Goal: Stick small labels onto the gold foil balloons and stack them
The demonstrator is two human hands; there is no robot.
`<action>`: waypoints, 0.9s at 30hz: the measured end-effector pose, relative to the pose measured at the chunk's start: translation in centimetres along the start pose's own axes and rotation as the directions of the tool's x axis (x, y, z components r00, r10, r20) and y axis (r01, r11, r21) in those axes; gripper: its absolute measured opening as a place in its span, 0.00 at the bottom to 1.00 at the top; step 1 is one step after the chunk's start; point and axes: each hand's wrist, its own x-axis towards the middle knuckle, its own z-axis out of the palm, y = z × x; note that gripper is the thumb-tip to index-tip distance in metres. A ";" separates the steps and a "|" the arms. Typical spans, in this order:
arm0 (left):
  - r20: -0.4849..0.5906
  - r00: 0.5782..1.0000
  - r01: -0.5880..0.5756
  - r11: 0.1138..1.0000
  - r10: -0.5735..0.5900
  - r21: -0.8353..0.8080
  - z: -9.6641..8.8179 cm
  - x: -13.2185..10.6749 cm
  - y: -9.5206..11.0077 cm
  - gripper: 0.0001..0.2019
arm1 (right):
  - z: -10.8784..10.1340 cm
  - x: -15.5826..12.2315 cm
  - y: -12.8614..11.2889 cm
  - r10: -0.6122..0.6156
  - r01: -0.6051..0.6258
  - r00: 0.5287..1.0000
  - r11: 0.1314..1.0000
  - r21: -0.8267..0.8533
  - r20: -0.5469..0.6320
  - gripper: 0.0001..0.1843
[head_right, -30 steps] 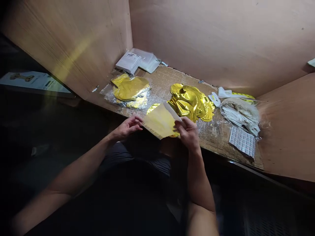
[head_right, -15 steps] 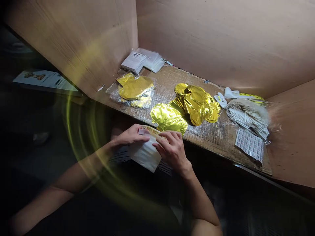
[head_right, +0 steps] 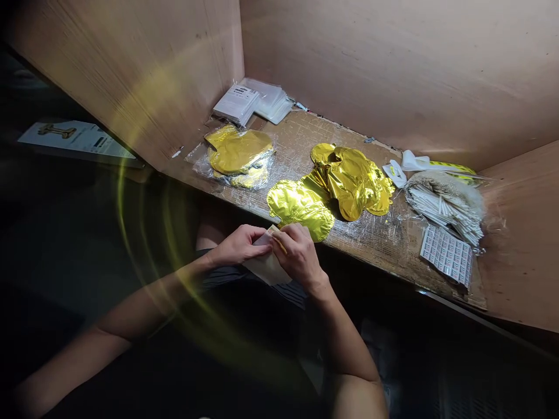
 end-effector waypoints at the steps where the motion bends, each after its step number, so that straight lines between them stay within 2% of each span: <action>1: -0.003 1.000 -0.029 0.997 0.029 0.065 0.1 0.0 0.2 0.11 | 0.1 0.0 -0.1 -0.019 0.019 1.000 1.000 -0.007 0.019 0.06; 4: 0.004 0.994 -0.106 0.973 0.108 0.205 0.3 0.0 0.6 0.11 | 0.3 -0.2 -0.4 -0.015 0.015 1.000 1.000 0.000 0.013 0.07; 6: 0.015 0.990 -0.138 0.961 0.139 0.240 0.2 0.1 0.8 0.11 | 0.4 -0.3 -0.4 0.003 -0.002 1.000 1.000 0.029 -0.011 0.08; 9: 0.038 0.988 -0.152 0.962 0.147 0.228 0.2 0.3 0.6 0.13 | 0.5 -0.2 -0.3 0.044 -0.043 0.999 0.997 0.069 -0.012 0.09; 12: 0.055 0.989 -0.144 0.972 0.136 0.188 0.1 0.4 0.3 0.15 | 0.6 -0.1 0.2 0.097 -0.103 0.994 0.988 0.119 0.051 0.11; 16: 0.062 0.994 -0.092 0.988 0.085 0.122 0.0 0.3 -0.2 0.12 | 0.3 0.1 0.8 0.195 -0.224 0.971 0.944 0.241 0.139 0.09; 19: 0.041 0.996 -0.082 0.984 0.076 0.156 -0.1 0.1 -0.4 0.11 | -0.1 0.0 0.5 0.126 -0.166 0.978 0.952 0.258 0.164 0.08; 22: 0.070 0.989 -0.147 0.959 0.134 0.243 -0.1 0.0 -0.2 0.09 | -0.2 -0.3 -0.1 0.067 -0.091 0.988 0.981 0.173 0.139 0.08; 25: 0.110 0.976 -0.211 0.934 0.186 0.288 -0.1 -0.1 0.2 0.09 | -0.1 -0.3 -0.6 0.082 -0.093 0.990 0.991 0.094 0.115 0.10; 27: 0.128 0.972 -0.225 0.933 0.196 0.280 -0.2 0.0 0.4 0.10 | 0.0 -0.1 -0.6 0.127 -0.140 0.986 0.982 0.129 0.107 0.10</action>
